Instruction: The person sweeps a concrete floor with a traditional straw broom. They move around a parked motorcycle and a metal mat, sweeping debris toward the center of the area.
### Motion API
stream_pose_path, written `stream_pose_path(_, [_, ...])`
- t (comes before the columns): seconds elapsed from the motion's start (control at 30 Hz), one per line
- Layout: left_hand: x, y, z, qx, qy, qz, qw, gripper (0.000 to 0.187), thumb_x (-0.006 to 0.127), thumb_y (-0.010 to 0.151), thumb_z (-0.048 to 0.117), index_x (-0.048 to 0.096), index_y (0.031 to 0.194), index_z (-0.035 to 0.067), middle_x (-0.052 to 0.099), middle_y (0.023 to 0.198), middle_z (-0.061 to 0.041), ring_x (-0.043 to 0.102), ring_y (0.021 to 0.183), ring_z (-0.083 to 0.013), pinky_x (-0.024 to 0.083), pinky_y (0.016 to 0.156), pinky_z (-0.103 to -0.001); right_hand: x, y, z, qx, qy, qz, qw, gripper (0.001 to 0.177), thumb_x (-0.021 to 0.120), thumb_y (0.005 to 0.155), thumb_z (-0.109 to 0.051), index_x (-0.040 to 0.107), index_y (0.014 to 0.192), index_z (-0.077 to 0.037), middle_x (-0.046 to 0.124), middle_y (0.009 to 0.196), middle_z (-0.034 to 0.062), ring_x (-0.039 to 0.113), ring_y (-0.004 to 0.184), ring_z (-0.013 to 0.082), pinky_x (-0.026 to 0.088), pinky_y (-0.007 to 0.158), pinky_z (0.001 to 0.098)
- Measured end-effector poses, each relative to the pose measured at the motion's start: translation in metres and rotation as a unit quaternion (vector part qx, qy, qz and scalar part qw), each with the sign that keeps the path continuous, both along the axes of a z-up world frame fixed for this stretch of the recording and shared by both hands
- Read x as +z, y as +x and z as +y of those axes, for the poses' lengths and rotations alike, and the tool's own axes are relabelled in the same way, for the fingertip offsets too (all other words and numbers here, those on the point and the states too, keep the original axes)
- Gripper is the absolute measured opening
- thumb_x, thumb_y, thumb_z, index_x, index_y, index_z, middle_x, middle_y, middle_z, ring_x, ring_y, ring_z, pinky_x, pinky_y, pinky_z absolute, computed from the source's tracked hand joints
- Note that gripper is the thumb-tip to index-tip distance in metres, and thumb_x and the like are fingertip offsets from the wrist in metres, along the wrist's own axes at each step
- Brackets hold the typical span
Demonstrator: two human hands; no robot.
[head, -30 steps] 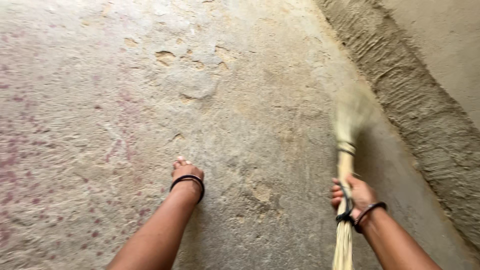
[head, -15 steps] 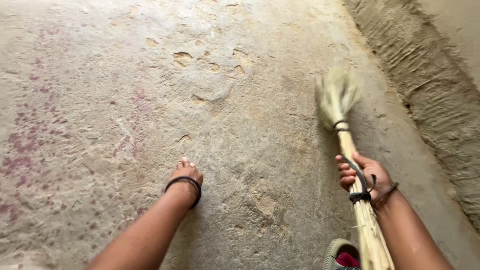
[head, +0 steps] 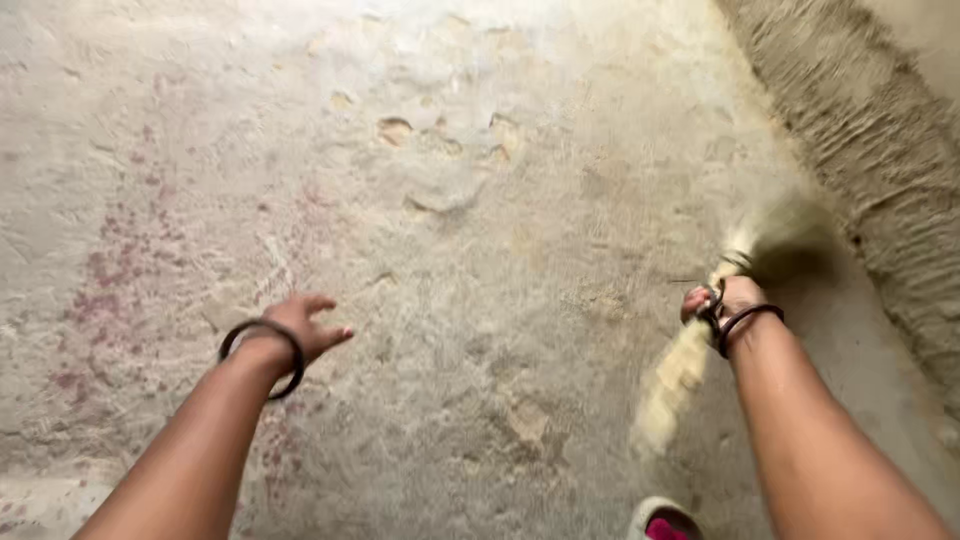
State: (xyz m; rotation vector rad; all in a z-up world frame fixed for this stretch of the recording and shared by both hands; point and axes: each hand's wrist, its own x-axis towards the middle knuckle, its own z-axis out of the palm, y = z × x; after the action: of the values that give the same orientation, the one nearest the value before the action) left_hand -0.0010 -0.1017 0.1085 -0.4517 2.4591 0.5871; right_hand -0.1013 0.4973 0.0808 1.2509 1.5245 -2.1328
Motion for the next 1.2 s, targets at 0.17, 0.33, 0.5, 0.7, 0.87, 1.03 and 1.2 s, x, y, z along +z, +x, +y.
stream_pose_path(0.17, [0.033, 0.027, -0.017, 0.041, -0.015, 0.012, 0.999, 0.069, 0.081, 0.080, 0.046, 0.060, 0.141, 0.023, 0.058, 0.146, -0.009, 0.056, 0.135, -0.0291, 0.048, 0.112, -0.046, 0.069, 0.002, -0.062, 0.363, 0.320, -0.019, 0.875, 0.035, 0.036, 0.104, -0.046, 0.050, 0.112, -0.015, 0.056, 0.083, 0.0074, 0.055, 0.066, 0.0203, 0.048, 0.058, 0.0382])
stream_pose_path(0.33, [0.051, 0.031, -0.027, 0.064, -0.035, 0.052, 0.996, 0.065, 0.082, 0.082, 0.043, 0.062, 0.138, 0.019, 0.058, 0.145, -0.010, 0.054, 0.135, -0.0291, 0.045, 0.113, -0.043, 0.144, 0.034, -0.111, 0.676, 0.576, -0.015, 0.459, 0.036, 0.035, 0.105, -0.051, 0.052, 0.116, -0.021, 0.062, 0.083, 0.0064, 0.060, 0.067, 0.0211, 0.050, 0.062, 0.0369])
stream_pose_path(0.5, [0.056, 0.022, -0.036, 0.059, -0.048, 0.045, 0.996, 0.063, 0.079, 0.084, 0.043, 0.061, 0.139, 0.020, 0.058, 0.145, -0.011, 0.054, 0.136, -0.0290, 0.046, 0.113, -0.044, 0.185, 0.061, -0.122, 0.762, 0.614, -0.069, 0.193, 0.030, 0.036, 0.100, -0.052, 0.049, 0.121, -0.034, 0.062, 0.090, -0.0058, 0.065, 0.079, 0.0133, 0.056, 0.073, 0.0354])
stream_pose_path(0.7, [0.049, 0.029, -0.044, 0.023, -0.068, 0.031, 0.997, 0.060, 0.076, 0.088, 0.042, 0.059, 0.141, 0.021, 0.053, 0.149, -0.009, 0.050, 0.138, -0.0283, 0.044, 0.115, -0.045, 0.162, 0.048, -0.154, 0.605, 0.711, -0.128, 0.334, 0.034, 0.029, 0.109, -0.044, 0.056, 0.118, -0.027, 0.063, 0.080, 0.0021, 0.063, 0.066, 0.0150, 0.054, 0.064, 0.0366])
stream_pose_path(0.87, [0.059, 0.038, -0.059, 0.011, -0.077, 0.028, 0.997, 0.058, 0.072, 0.091, 0.042, 0.058, 0.142, 0.018, 0.055, 0.147, -0.009, 0.052, 0.137, -0.0265, 0.045, 0.114, -0.045, 0.182, 0.040, -0.217, 0.579, 0.690, -0.068, 0.429, 0.042, 0.027, 0.112, -0.044, 0.056, 0.117, -0.013, 0.065, 0.075, 0.0086, 0.056, 0.059, 0.0181, 0.048, 0.053, 0.0370])
stream_pose_path(1.03, [0.081, 0.051, -0.075, 0.019, -0.081, 0.063, 0.995, 0.056, 0.072, 0.090, 0.042, 0.058, 0.140, 0.018, 0.055, 0.147, -0.009, 0.051, 0.137, -0.0283, 0.044, 0.114, -0.046, 0.151, 0.079, -0.273, 0.681, 0.640, 0.126, 0.333, 0.032, 0.029, 0.107, -0.034, 0.051, 0.125, -0.017, 0.066, 0.077, 0.0069, 0.061, 0.055, 0.0183, 0.052, 0.047, 0.0376])
stream_pose_path(1.2, [0.096, 0.063, -0.082, 0.035, -0.073, 0.026, 0.996, 0.058, 0.071, 0.091, 0.043, 0.056, 0.142, 0.017, 0.054, 0.147, -0.013, 0.053, 0.135, -0.0306, 0.046, 0.111, -0.046, 0.128, 0.084, -0.299, 0.747, 0.611, 0.193, 0.179, 0.038, 0.033, 0.101, -0.031, 0.047, 0.135, -0.023, 0.063, 0.086, 0.0088, 0.061, 0.061, 0.0189, 0.056, 0.052, 0.0384])
